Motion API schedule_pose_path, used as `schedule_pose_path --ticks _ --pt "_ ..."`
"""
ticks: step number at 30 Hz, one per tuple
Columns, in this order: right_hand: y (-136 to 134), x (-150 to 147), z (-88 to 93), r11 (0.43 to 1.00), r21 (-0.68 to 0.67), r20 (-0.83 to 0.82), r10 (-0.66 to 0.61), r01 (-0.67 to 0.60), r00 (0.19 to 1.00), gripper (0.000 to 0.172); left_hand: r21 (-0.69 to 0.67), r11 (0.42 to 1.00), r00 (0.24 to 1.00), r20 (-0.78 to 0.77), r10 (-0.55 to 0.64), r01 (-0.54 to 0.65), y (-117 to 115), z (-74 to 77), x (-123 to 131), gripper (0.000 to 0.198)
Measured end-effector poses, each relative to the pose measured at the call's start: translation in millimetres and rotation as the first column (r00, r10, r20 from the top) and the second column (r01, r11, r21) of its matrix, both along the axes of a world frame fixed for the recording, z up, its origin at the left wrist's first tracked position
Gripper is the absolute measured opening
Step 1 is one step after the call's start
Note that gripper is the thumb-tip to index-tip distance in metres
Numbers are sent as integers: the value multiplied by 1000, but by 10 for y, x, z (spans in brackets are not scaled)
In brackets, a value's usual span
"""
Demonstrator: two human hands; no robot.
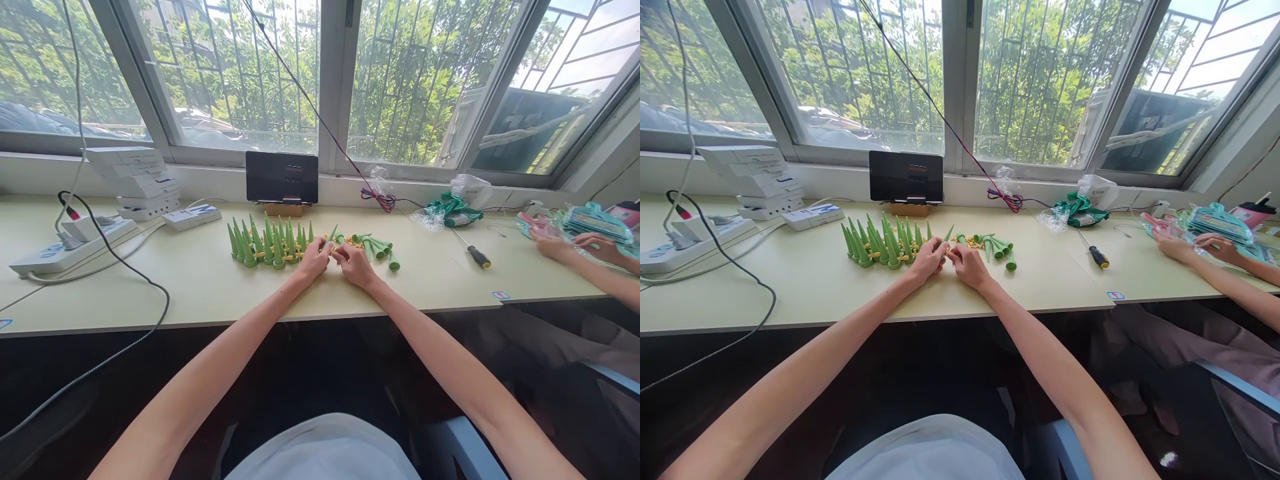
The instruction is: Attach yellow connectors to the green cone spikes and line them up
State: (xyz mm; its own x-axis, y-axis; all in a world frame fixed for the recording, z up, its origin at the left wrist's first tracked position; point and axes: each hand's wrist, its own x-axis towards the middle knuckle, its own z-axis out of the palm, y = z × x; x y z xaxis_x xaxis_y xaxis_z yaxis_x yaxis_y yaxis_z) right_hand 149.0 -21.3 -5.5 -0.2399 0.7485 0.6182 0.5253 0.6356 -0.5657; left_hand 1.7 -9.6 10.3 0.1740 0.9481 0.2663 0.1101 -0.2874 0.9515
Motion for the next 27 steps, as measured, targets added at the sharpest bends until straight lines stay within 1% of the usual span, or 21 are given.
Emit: schedule_pose_path --ticks 6,10,14,16,19,21,27 --pt "2 6 9 1000 -2 23 -9 9 1000 22 40 999 1000 7 -19 19 8 -14 -10 20" --pt "-5 9 22 1000 4 46 -9 9 999 30 28 999 999 26 -34 33 0 -6 -9 20" --pt "-6 7 25 1000 -4 50 -4 4 999 34 12 999 998 55 -40 39 -4 3 -4 20" --pt "-1 7 20 1000 -4 31 -4 4 1000 32 11 999 997 69 -31 31 3 0 -2 20" --pt "10 9 10 1000 5 -13 -20 20 1000 21 22 1000 997 81 -6 4 29 -13 -2 20" --pt "15 11 7 1000 13 -23 -24 24 999 17 28 1000 996 89 1 -4 51 -26 -5 19" --pt "3 9 19 1000 22 -18 -21 21 1000 17 22 1000 994 108 -13 11 83 -47 -12 21"
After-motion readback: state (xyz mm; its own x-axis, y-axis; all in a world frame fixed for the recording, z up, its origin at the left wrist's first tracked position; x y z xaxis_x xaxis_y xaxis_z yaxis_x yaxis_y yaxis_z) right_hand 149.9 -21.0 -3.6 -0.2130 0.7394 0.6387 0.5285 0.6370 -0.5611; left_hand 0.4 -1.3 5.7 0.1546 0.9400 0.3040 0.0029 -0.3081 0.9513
